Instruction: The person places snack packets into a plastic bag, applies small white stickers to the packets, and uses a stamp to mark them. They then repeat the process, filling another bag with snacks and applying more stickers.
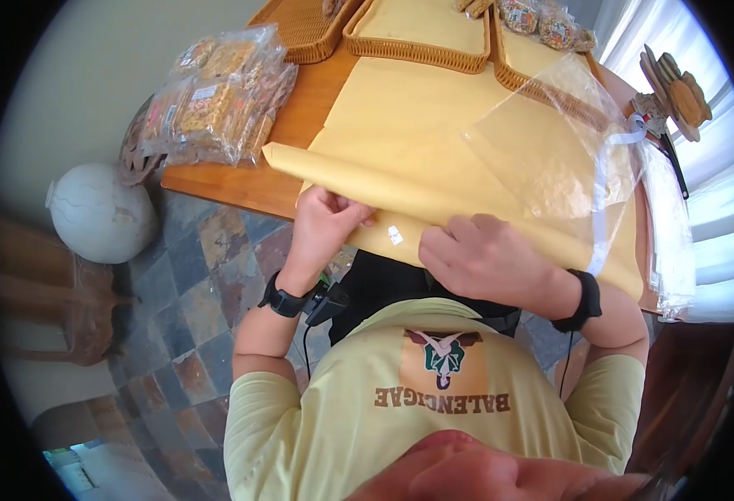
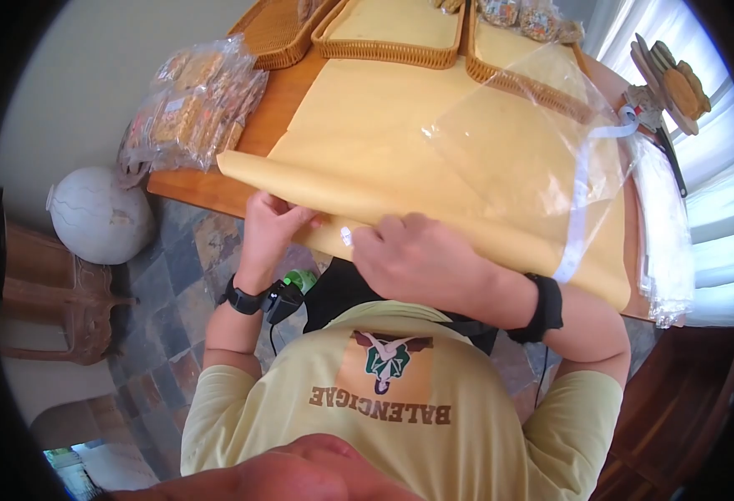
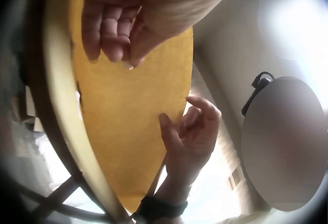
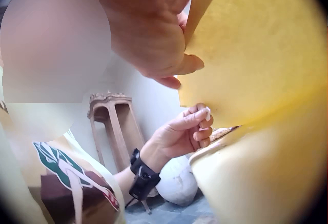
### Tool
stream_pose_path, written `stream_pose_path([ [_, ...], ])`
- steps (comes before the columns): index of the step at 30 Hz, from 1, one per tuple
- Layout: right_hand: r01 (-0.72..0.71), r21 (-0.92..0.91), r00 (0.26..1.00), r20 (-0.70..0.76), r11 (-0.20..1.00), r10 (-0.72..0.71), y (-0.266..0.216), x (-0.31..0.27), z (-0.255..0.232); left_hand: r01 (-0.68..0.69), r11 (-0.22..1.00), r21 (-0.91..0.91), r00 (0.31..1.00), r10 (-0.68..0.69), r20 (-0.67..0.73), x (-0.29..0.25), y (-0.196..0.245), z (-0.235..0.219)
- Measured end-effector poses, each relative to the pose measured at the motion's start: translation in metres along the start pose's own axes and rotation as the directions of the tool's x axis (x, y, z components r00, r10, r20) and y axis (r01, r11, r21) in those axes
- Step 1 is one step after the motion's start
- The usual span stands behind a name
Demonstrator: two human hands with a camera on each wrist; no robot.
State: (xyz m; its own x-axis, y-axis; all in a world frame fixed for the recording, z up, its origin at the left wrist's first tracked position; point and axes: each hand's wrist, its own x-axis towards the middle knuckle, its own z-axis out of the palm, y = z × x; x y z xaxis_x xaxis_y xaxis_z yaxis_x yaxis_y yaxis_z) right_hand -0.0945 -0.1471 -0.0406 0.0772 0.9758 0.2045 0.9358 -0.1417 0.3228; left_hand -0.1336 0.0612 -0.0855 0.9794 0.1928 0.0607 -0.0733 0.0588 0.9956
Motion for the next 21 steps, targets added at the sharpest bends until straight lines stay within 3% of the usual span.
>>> stream_pose_path([
  [1, 0.001, -0.007, 1.0, 0.003, 1.0, -0.001, -0.005, 0.0, 0.006, -0.007, 1.0, -0.011, 1.0, 0.007, 0.002, -0.001, 0.001, 0.002],
  [2, -0.184, -0.027, 0.976, 0.111, 0.983, 0.186, -0.012, 0.0, 0.012, -0.013, 1.0, -0.023, 1.0, 0.013, 0.005, -0.002, 0.001, 0.002],
  [3, -0.36, -0.066, 0.906, 0.212, 0.931, 0.365, -0.015, 0.001, 0.015, -0.017, 0.999, -0.028, 1.0, 0.017, 0.006, -0.003, 0.0, 0.002],
  [4, -0.358, -0.073, 0.906, 0.214, 0.931, 0.365, -0.013, 0.004, 0.015, -0.005, 0.999, -0.041, 1.0, 0.006, 0.007, -0.004, -0.002, 0.001],
  [6, -0.371, 0.422, 0.898, -0.065, 0.827, 0.435, -0.005, 0.01, 0.017, 0.006, 0.998, -0.058, 1.0, -0.006, 0.011, -0.005, -0.004, 0.001],
  [7, -0.373, 0.419, 0.898, -0.062, 0.828, 0.436, -0.002, 0.015, 0.02, 0.006, 0.995, -0.1, 1.0, -0.004, 0.019, -0.006, -0.004, 0.002],
  [9, -0.284, 0.74, 0.826, -0.134, 0.609, 0.548, 0.001, 0.023, 0.028, 0.003, 0.99, -0.142, 1.0, 0.0, 0.027, -0.007, -0.006, 0.005],
  [10, -0.282, 0.739, 0.827, -0.136, 0.612, 0.546, 0.002, 0.026, 0.028, 0.026, 0.979, -0.201, 0.998, -0.014, 0.06, -0.008, -0.007, 0.005],
  [12, -0.305, 0.93, 0.788, 0.124, 0.208, 0.603, 0.004, 0.031, 0.028, 0.046, 0.965, -0.26, 0.996, -0.023, 0.09, -0.007, -0.012, 0.003],
  [13, -0.303, 0.929, 0.79, 0.122, 0.21, 0.601, 0.004, 0.031, 0.027, 0.053, 0.953, -0.297, 0.992, -0.015, 0.128, -0.007, -0.016, 0.002],
  [15, -0.331, 0.94, 0.776, 0.219, 0.086, 0.591, 0.005, 0.031, 0.026, 0.061, 0.94, -0.336, 0.986, -0.006, 0.164, -0.007, -0.018, 0.001],
  [21, -0.378, 0.926, 0.76, 0.298, 0.019, 0.578, 0.007, 0.031, 0.022, 0.125, 0.919, -0.374, 0.978, -0.051, 0.202, -0.011, -0.017, 0.001],
])
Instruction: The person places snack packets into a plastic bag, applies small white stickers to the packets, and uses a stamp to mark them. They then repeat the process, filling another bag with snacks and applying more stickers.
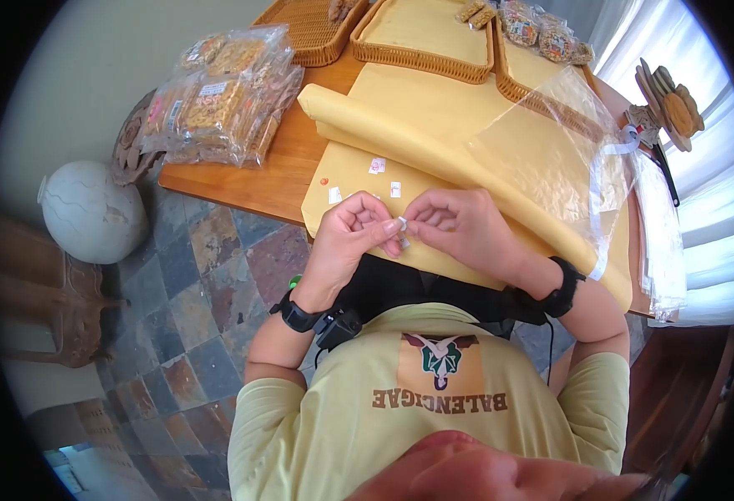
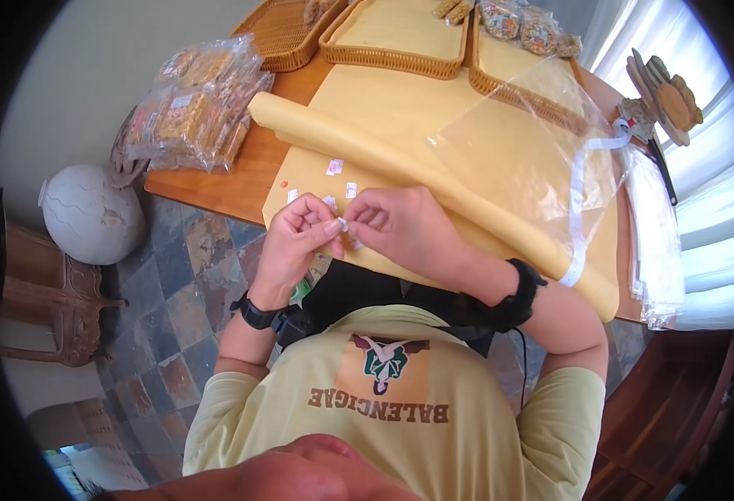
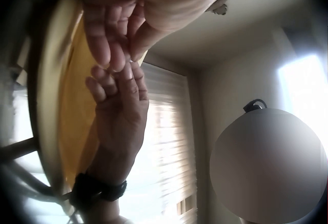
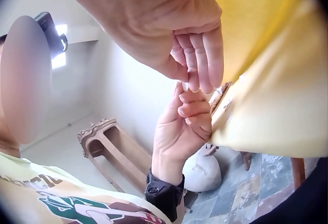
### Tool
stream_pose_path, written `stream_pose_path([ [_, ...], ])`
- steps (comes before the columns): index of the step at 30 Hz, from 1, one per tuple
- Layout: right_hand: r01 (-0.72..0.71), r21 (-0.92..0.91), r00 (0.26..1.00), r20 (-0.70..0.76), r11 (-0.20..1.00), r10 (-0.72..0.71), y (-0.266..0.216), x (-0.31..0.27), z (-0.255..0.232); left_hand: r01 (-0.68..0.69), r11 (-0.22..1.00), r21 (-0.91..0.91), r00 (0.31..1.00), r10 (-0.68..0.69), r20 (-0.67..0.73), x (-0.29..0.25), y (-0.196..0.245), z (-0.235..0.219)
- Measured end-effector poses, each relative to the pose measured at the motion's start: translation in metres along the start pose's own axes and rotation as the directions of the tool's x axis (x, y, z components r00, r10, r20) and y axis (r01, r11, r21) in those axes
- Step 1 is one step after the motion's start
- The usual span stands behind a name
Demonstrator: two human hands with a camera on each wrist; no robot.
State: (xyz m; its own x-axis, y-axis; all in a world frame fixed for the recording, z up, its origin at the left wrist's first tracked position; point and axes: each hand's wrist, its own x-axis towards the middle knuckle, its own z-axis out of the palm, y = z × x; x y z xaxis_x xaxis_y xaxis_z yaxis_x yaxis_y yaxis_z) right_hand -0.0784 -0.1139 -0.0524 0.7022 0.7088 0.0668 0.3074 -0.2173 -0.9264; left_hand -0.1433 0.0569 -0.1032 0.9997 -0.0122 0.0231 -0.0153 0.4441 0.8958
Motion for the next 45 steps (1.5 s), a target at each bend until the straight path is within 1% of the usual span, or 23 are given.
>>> stream_pose_path([
  [4, 0.012, -0.005, 1.0, 0.022, 1.0, -0.012, 0.003, 0.0, -0.002, 0.074, 0.997, -0.007, 0.996, -0.074, 0.057, -0.005, 0.007, 0.001],
  [6, -0.064, 0.008, 0.998, 0.009, 0.998, 0.064, 0.004, 0.001, -0.003, 0.106, 0.994, -0.011, 0.992, -0.104, 0.072, -0.009, 0.011, 0.003],
  [8, -0.061, 0.007, 0.998, 0.014, 0.998, 0.061, 0.005, 0.001, -0.004, 0.021, 0.996, 0.087, 0.999, -0.023, 0.023, -0.012, 0.013, 0.005],
  [9, -0.058, 0.006, 0.998, 0.02, 0.998, 0.058, 0.005, 0.002, -0.003, 0.022, 0.996, 0.087, 0.999, -0.024, 0.021, -0.013, 0.013, 0.008],
  [11, -0.05, 0.023, 0.998, 0.029, 0.998, 0.049, 0.007, 0.002, -0.002, -0.066, 0.967, 0.248, 0.994, 0.086, -0.071, -0.014, 0.01, 0.013],
  [12, -0.042, 0.038, 0.999, 0.034, 0.998, 0.041, 0.007, 0.001, -0.001, -0.066, 0.966, 0.249, 0.994, 0.086, -0.072, -0.014, 0.011, 0.013],
  [14, -0.031, 0.044, 0.999, 0.028, 0.999, 0.029, 0.008, 0.002, 0.0, -0.075, 0.901, 0.428, 0.99, 0.117, -0.073, -0.013, 0.011, 0.013],
  [16, -0.02, 0.051, 1.0, 0.019, 0.998, 0.02, 0.008, 0.0, 0.0, -0.111, 0.863, 0.492, 0.983, 0.168, -0.072, -0.013, 0.011, 0.012],
  [18, 0.011, -0.027, 1.0, 0.006, 1.0, -0.011, 0.008, -0.002, 0.001, -0.144, 0.819, 0.555, 0.974, 0.216, -0.066, -0.012, 0.013, 0.01],
  [20, 0.018, -0.059, 1.0, 0.009, 0.998, -0.018, 0.001, -0.008, 0.0, -0.297, 0.393, 0.87, 0.852, 0.52, 0.055, -0.008, 0.021, 0.008],
  [21, 0.026, -0.092, 1.0, 0.013, 0.995, -0.025, -0.001, -0.011, -0.001, -0.305, 0.182, 0.935, 0.776, 0.617, 0.133, -0.005, 0.022, 0.004],
  [22, 0.026, -0.09, 1.0, 0.013, 0.996, -0.025, -0.001, -0.013, -0.002, -0.304, 0.181, 0.935, 0.777, 0.615, 0.134, -0.002, 0.022, 0.0],
  [24, 0.169, -0.137, 0.986, 0.029, 0.976, -0.166, 0.001, -0.019, -0.006, -0.246, -0.218, 0.945, 0.69, 0.646, 0.328, 0.004, 0.02, -0.007],
  [25, 0.171, -0.134, 0.985, 0.028, 0.976, -0.169, 0.001, -0.023, -0.008, -0.245, -0.221, 0.944, 0.69, 0.644, 0.33, 0.003, 0.02, -0.005],
  [27, 0.166, -0.176, 0.983, 0.105, 0.97, -0.149, -0.003, -0.031, -0.011, -0.224, -0.283, 0.933, 0.746, 0.566, 0.351, 0.003, 0.017, -0.001],
  [31, 0.166, -0.178, 0.981, 0.129, 0.97, -0.144, -0.002, -0.041, -0.013, -0.271, -0.283, 0.92, 0.733, 0.558, 0.388, 0.005, 0.009, 0.0],
  [33, 0.161, -0.181, 0.981, 0.14, 0.97, -0.137, -0.004, -0.045, -0.014, -0.258, -0.306, 0.917, 0.785, 0.486, 0.383, 0.003, 0.008, -0.001],
  [37, 0.185, -0.141, 0.974, 0.154, 0.973, -0.163, -0.006, -0.054, -0.016, -0.284, -0.332, 0.899, 0.79, 0.451, 0.416, 0.001, 0.012, -0.002],
  [39, 0.302, -0.137, 0.947, 0.159, 0.944, -0.279, -0.009, -0.061, -0.018, -0.35, -0.28, 0.894, 0.825, 0.359, 0.436, 0.0, 0.023, -0.001],
  [40, 0.303, -0.135, 0.947, 0.159, 0.943, -0.281, -0.015, -0.066, -0.022, -0.349, -0.282, 0.894, 0.826, 0.358, 0.436, -0.002, 0.023, -0.004],
  [42, 0.416, -0.251, 0.902, 0.235, 0.874, -0.362, -0.03, -0.077, -0.034, -0.295, -0.3, 0.907, 0.881, 0.282, 0.38, -0.009, 0.022, -0.008],
  [44, 0.46, -0.242, 0.883, 0.223, 0.855, -0.412, -0.035, -0.089, -0.046, -0.312, -0.255, 0.915, 0.88, 0.285, 0.38, -0.019, 0.029, -0.005],
  [45, 0.454, -0.3, 0.889, 0.217, 0.839, -0.403, -0.039, -0.095, -0.055, -0.334, -0.121, 0.935, 0.899, 0.257, 0.355, -0.028, 0.036, -0.005],
])
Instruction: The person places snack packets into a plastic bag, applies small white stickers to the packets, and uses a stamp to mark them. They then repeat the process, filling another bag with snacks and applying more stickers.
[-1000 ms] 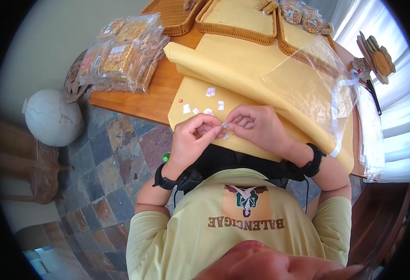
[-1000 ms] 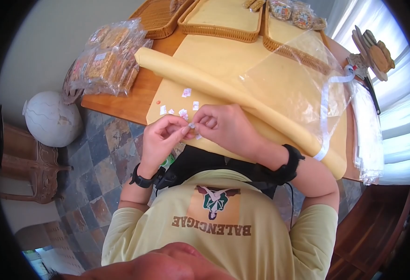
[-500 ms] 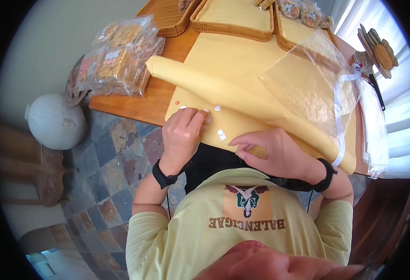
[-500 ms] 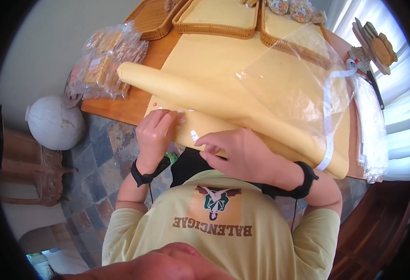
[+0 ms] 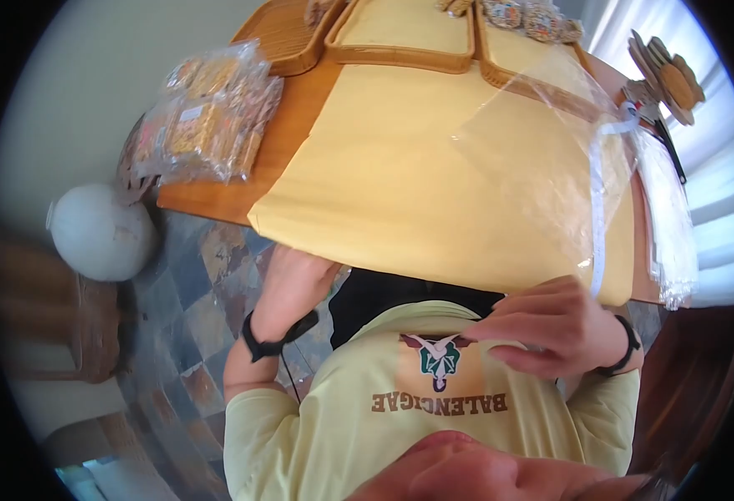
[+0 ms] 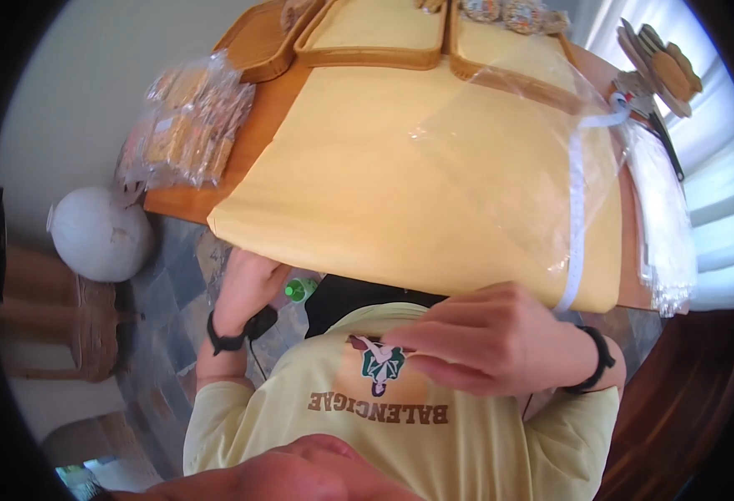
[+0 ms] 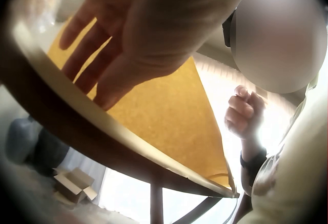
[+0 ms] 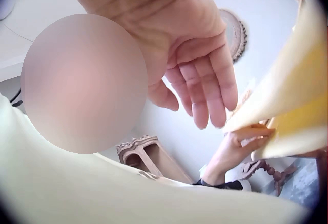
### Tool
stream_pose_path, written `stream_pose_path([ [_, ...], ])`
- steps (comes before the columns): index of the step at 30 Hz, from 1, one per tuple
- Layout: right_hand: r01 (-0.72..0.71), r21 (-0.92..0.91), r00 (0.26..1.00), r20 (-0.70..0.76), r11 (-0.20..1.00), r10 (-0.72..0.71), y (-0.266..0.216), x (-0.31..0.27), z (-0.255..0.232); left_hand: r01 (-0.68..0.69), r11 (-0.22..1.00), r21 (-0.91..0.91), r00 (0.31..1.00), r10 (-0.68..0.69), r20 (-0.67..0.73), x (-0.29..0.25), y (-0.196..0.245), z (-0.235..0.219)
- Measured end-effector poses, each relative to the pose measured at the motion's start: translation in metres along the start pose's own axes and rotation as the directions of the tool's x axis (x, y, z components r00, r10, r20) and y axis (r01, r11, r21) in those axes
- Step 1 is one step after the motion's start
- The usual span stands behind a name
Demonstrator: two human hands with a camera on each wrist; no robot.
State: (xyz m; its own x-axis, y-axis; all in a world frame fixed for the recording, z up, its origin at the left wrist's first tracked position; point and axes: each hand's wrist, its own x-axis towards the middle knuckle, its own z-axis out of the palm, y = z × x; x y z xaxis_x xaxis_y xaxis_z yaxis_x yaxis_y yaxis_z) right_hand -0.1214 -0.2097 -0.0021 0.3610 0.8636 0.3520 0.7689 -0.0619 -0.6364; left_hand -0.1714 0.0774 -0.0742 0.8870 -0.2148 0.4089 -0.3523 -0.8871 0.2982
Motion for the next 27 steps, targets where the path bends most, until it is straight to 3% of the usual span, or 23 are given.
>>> stream_pose_path([
  [1, -0.02, -0.062, 1.0, -0.004, 0.998, 0.019, -0.005, -0.007, -0.011, 0.021, 0.99, -0.139, 0.999, -0.015, 0.04, -0.005, 0.001, -0.009],
  [2, -0.156, -0.173, 0.983, 0.073, 0.973, 0.17, -0.008, -0.013, -0.023, 0.007, 0.981, -0.196, 0.991, 0.02, 0.133, -0.008, 0.0, -0.022],
  [3, -0.18, -0.191, 0.979, 0.058, 0.965, 0.194, -0.003, -0.018, -0.029, -0.005, 0.968, -0.253, 0.973, 0.063, 0.222, -0.01, -0.001, -0.036],
  [5, -0.299, -0.356, 0.951, -0.188, 0.886, 0.245, 0.018, -0.029, -0.032, -0.045, 0.922, -0.384, 0.948, 0.161, 0.275, -0.019, -0.004, -0.059],
  [6, -0.313, -0.37, 0.947, -0.198, 0.875, 0.255, 0.025, -0.033, -0.032, -0.051, 0.873, -0.486, 0.917, 0.234, 0.323, -0.019, -0.002, -0.066],
  [8, -0.4, -0.55, 0.916, -0.274, 0.733, 0.294, 0.041, -0.038, -0.03, -0.106, 0.847, -0.521, 0.917, 0.286, 0.279, -0.013, 0.007, -0.076],
  [9, -0.402, -0.556, 0.915, -0.281, 0.728, 0.29, 0.051, -0.04, -0.027, -0.142, 0.827, -0.544, 0.916, 0.318, 0.243, -0.011, 0.011, -0.081],
  [11, -0.399, -0.633, 0.917, -0.293, 0.663, 0.272, 0.07, -0.041, -0.021, -0.167, 0.842, -0.514, 0.914, 0.327, 0.24, 0.003, 0.025, -0.08],
  [12, -0.401, -0.638, 0.916, -0.304, 0.658, 0.263, 0.076, -0.04, -0.02, -0.228, 0.882, -0.413, 0.903, 0.351, 0.249, 0.01, 0.033, -0.077],
  [14, -0.473, -0.668, 0.851, -0.175, 0.575, 0.496, 0.087, -0.037, -0.017, -0.349, 0.892, -0.287, 0.867, 0.424, 0.262, 0.024, 0.045, -0.067],
  [18, -0.446, -0.752, 0.862, -0.216, 0.486, 0.458, 0.113, -0.035, -0.005, -0.387, 0.867, -0.314, 0.803, 0.484, 0.346, 0.06, 0.049, -0.046],
  [21, -0.404, -0.777, 0.896, -0.229, 0.483, 0.381, 0.119, -0.037, -0.009, -0.35, 0.906, -0.239, 0.826, 0.418, 0.378, 0.09, 0.04, -0.02],
  [22, -0.436, -0.7, 0.891, -0.25, 0.566, 0.378, 0.114, -0.035, -0.015, -0.357, 0.903, -0.239, 0.825, 0.425, 0.373, 0.098, 0.039, -0.01],
  [23, -0.458, -0.615, 0.887, -0.269, 0.642, 0.376, 0.109, -0.032, -0.022, -0.352, 0.912, -0.211, 0.864, 0.403, 0.3, 0.105, 0.038, 0.0],
  [25, -0.509, -0.56, 0.86, -0.357, 0.654, 0.363, 0.091, -0.025, -0.038, -0.349, 0.919, -0.184, 0.897, 0.384, 0.22, 0.117, 0.041, 0.011],
  [27, -0.557, -0.494, 0.821, -0.447, 0.667, 0.355, 0.074, -0.021, -0.051, -0.415, 0.909, 0.027, 0.909, 0.414, 0.051, 0.129, 0.047, 0.019],
])
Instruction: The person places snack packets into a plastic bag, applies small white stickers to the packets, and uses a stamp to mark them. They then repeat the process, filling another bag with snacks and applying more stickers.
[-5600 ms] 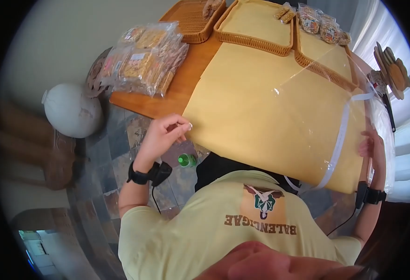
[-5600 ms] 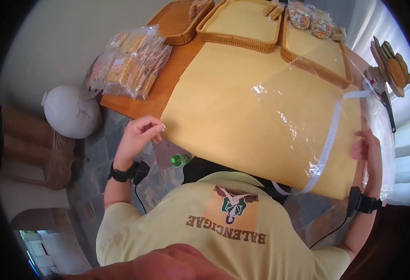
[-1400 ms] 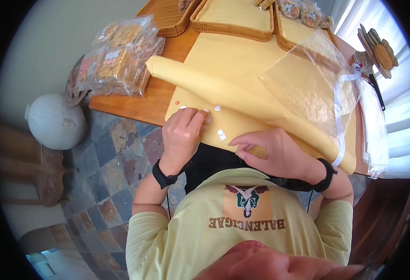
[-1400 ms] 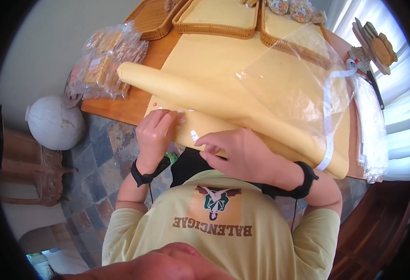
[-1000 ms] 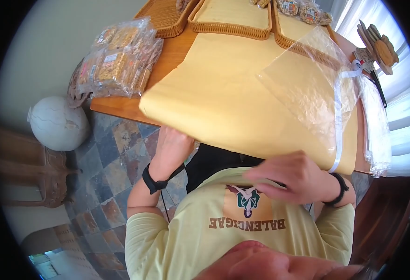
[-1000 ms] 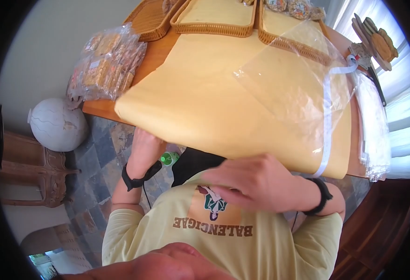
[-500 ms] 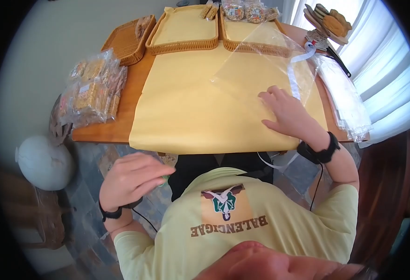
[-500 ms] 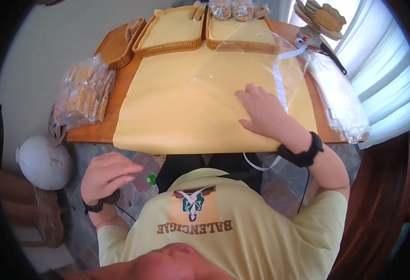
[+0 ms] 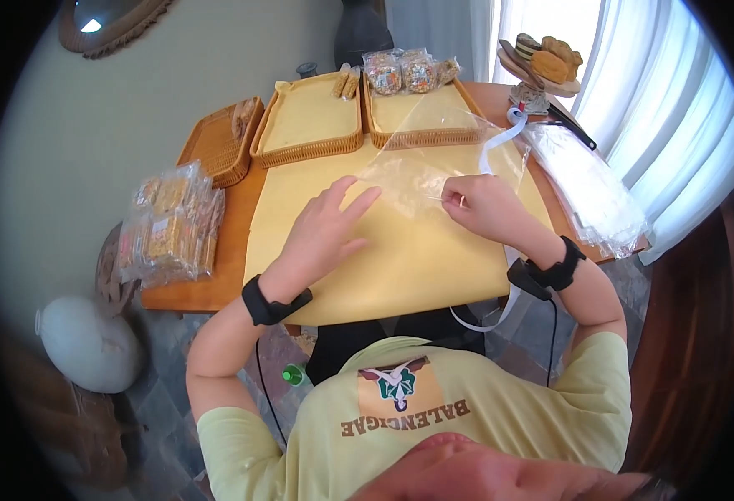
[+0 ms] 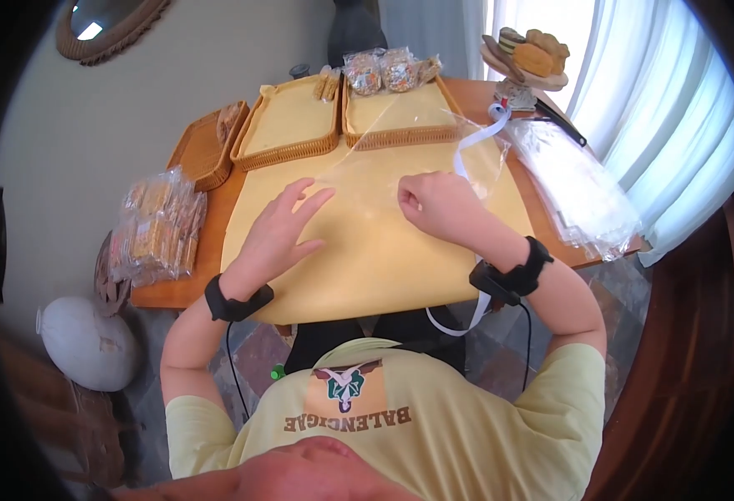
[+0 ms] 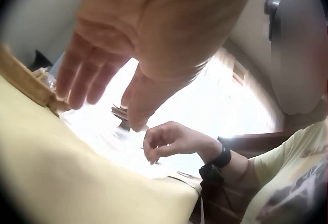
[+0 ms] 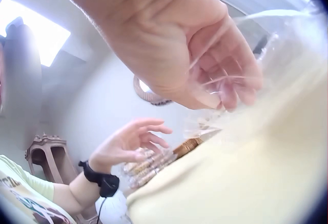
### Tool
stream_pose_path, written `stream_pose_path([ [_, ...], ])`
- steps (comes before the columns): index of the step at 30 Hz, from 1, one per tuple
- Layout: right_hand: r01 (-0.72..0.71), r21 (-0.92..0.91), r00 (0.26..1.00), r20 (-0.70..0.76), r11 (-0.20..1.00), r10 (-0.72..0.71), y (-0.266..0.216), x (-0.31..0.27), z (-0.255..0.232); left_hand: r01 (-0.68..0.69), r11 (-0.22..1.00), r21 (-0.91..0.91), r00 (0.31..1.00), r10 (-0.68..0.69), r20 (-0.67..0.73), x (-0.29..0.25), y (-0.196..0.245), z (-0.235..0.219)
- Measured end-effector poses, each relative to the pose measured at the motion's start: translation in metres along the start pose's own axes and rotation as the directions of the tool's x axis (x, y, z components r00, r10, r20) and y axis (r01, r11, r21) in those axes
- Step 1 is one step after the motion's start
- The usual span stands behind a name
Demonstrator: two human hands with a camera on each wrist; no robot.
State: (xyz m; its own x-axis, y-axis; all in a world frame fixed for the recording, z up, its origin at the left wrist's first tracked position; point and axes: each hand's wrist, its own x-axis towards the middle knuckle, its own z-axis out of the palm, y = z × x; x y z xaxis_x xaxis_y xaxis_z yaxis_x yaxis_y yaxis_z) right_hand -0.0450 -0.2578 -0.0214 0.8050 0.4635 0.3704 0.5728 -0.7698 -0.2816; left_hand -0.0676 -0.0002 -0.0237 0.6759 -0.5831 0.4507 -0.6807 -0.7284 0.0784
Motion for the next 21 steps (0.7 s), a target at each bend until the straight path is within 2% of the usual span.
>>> stream_pose_path([
  [1, -0.01, 0.055, 1.0, -0.026, 0.998, 0.012, -0.003, 0.001, -0.008, -0.007, 1.0, -0.001, 1.0, 0.007, -0.001, 0.008, 0.002, 0.002],
  [3, -0.022, 0.105, 0.998, -0.053, 0.994, 0.028, -0.006, 0.006, -0.027, -0.14, 0.985, 0.096, 0.979, 0.153, -0.138, 0.024, 0.007, 0.003],
  [5, -0.002, 0.291, 1.0, -0.006, 0.957, 0.004, -0.007, 0.01, -0.046, -0.106, 0.994, 0.027, 0.975, 0.109, -0.194, 0.041, 0.005, 0.003],
  [6, -0.014, 0.291, 1.0, -0.006, 0.957, 0.017, -0.007, 0.012, -0.054, -0.071, 0.997, -0.043, 0.969, 0.059, -0.242, 0.05, 0.003, 0.002],
  [7, 0.01, 0.287, 1.0, -0.029, 0.958, -0.002, -0.006, 0.015, -0.062, -0.083, 0.995, -0.052, 0.969, 0.068, -0.236, 0.058, 0.002, -0.001],
  [8, 0.033, 0.282, 0.998, -0.052, 0.959, -0.019, -0.005, 0.016, -0.069, -0.109, 0.992, -0.066, 0.949, 0.084, -0.305, 0.067, 0.001, -0.008],
  [9, 0.061, 0.205, 0.994, -0.1, 0.977, -0.041, -0.004, 0.017, -0.075, -0.137, 0.988, -0.077, 0.921, 0.098, -0.377, 0.074, 0.0, -0.013],
  [10, 0.049, 0.196, 0.994, -0.108, 0.979, -0.028, -0.003, 0.017, -0.082, -0.153, 0.985, -0.083, 0.918, 0.111, -0.38, 0.08, 0.001, -0.017],
  [12, 0.187, 0.014, 0.967, -0.181, 0.982, -0.181, -0.001, 0.016, -0.096, -0.282, 0.944, 0.172, 0.862, 0.328, -0.386, 0.09, 0.002, -0.021],
  [16, 0.334, -0.214, 0.927, -0.101, 0.918, -0.36, -0.005, 0.016, -0.144, -0.331, 0.932, 0.146, 0.854, 0.362, -0.374, 0.102, 0.012, -0.022],
  [18, 0.377, -0.316, 0.906, -0.07, 0.871, -0.418, -0.014, 0.017, -0.166, -0.326, 0.92, -0.219, 0.899, 0.23, -0.372, 0.106, 0.027, -0.031],
  [19, 0.368, -0.398, 0.905, -0.054, 0.84, -0.422, -0.023, 0.016, -0.176, -0.329, 0.918, -0.222, 0.898, 0.23, -0.375, 0.107, 0.033, -0.037],
  [20, 0.372, -0.467, 0.897, -0.044, 0.802, -0.441, -0.03, 0.016, -0.184, -0.245, 0.895, -0.374, 0.959, 0.168, -0.228, 0.107, 0.037, -0.043],
  [21, 0.368, -0.539, 0.887, -0.039, 0.757, -0.459, -0.038, 0.017, -0.19, -0.134, 0.855, -0.5, 0.991, 0.117, -0.067, 0.107, 0.04, -0.046],
])
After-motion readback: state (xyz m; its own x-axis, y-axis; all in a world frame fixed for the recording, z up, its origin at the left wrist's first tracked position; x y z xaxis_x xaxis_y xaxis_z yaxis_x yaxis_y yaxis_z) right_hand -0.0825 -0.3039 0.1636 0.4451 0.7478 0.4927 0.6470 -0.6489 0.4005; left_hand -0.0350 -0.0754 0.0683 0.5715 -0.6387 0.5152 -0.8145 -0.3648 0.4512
